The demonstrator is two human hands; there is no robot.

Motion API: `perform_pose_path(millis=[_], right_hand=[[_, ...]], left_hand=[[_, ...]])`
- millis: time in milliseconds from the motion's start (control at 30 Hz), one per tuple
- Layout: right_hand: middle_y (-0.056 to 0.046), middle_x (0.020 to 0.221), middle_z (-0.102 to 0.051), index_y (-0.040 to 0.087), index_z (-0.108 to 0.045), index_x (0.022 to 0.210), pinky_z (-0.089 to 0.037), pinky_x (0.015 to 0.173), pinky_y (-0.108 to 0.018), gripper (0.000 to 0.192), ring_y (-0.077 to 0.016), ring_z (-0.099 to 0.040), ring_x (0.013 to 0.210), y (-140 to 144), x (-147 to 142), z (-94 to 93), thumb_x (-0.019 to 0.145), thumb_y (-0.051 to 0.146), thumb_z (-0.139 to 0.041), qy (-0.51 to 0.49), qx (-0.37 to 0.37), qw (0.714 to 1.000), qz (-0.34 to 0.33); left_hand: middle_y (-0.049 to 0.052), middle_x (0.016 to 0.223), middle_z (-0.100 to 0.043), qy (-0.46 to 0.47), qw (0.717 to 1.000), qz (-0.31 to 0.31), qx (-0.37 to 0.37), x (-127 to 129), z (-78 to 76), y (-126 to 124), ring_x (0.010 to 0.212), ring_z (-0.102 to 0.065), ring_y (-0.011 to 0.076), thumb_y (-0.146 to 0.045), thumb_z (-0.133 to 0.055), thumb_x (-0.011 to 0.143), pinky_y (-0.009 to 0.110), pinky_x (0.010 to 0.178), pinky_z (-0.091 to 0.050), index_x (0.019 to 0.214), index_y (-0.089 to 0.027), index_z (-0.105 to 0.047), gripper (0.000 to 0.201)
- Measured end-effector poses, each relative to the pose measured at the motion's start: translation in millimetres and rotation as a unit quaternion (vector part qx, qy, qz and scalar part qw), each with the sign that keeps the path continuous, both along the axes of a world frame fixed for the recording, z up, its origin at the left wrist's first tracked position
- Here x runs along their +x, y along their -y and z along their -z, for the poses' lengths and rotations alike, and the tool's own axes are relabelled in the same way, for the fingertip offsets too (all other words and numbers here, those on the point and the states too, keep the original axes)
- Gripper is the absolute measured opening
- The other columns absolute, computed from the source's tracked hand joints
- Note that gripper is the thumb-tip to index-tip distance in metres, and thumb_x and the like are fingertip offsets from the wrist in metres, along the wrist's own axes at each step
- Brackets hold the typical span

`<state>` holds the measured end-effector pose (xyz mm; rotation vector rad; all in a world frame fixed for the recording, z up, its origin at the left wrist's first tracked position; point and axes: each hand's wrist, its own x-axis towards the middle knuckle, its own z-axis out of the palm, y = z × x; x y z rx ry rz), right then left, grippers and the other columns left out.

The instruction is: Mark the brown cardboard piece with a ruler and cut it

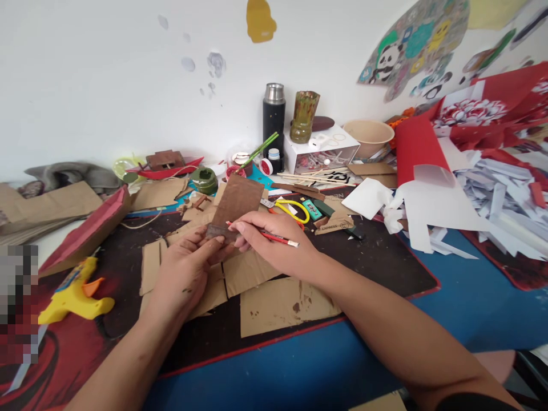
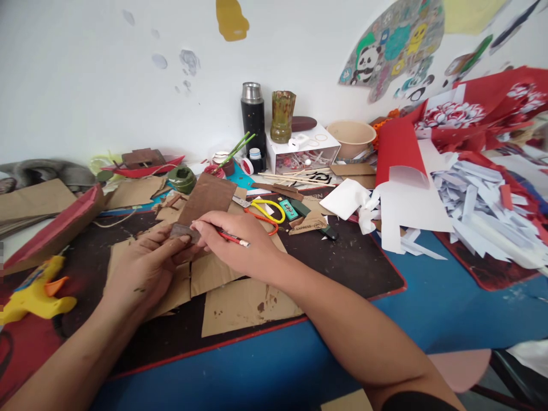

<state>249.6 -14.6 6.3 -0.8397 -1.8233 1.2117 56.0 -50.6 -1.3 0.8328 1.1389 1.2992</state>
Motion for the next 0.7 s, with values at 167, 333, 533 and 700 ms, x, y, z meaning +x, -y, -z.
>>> perform_pose_path(millis=[167,333,533,700], right_hand=[[-0.001,0.096,-0.086,0.023,-0.082,0.112,-0.064,0.088,-0.029,0.03,-0.017,-0.084,0.094,0.5,0.2,-0.9,0.116,0.042,-0.058,0.002,-0.004,1.0,-0.012],[-0.001,0.096,-0.086,0.023,-0.081,0.111,-0.064,0.088,-0.03,0.031,-0.0177,-0.084,0.094,0.9,-0.2,0.7,0.116,0.044,-0.059,0.006,-0.012,1.0,-0.005],[-0.001,0.096,-0.086,0.023,-0.08,0.111,-0.063,0.088,-0.029,0.03,-0.0165,-0.084,0.092,1.0,-0.1,-0.2,0.116,0.042,-0.058,-0.001,-0.002,1.0,-0.009],[-0.001,0.094,-0.086,0.022,-0.079,0.109,-0.063,0.087,-0.029,0.031,-0.0165,-0.084,0.091,1.0,-1.0,1.1,0.117,0.043,-0.058,0.001,-0.001,1.0,-0.013]], left_hand=[[0.01,0.098,-0.087,-0.002,1.0,0.001,-0.004,0.0,-1.0,0.0,0.097,-0.086,0.0335,-0.036,-0.1,0.069,0.048,0.088,-0.074,0.094,-0.019,-0.083,0.035],[0.01,0.099,-0.086,-0.011,1.0,0.001,0.0,-0.2,-1.0,-0.6,0.099,-0.086,0.0345,-0.035,-0.098,0.071,0.05,0.09,-0.074,0.095,-0.019,-0.081,0.034],[0.01,0.099,-0.087,-0.011,1.0,0.01,-0.004,0.1,-0.7,-0.6,0.098,-0.086,0.0338,-0.036,-0.098,0.071,0.05,0.092,-0.073,0.095,-0.02,-0.081,0.034],[0.01,0.101,-0.087,-0.009,1.0,0.01,-0.006,0.5,-1.3,-0.8,0.097,-0.086,0.0329,-0.036,-0.098,0.071,0.049,0.091,-0.073,0.096,-0.019,-0.081,0.035]])
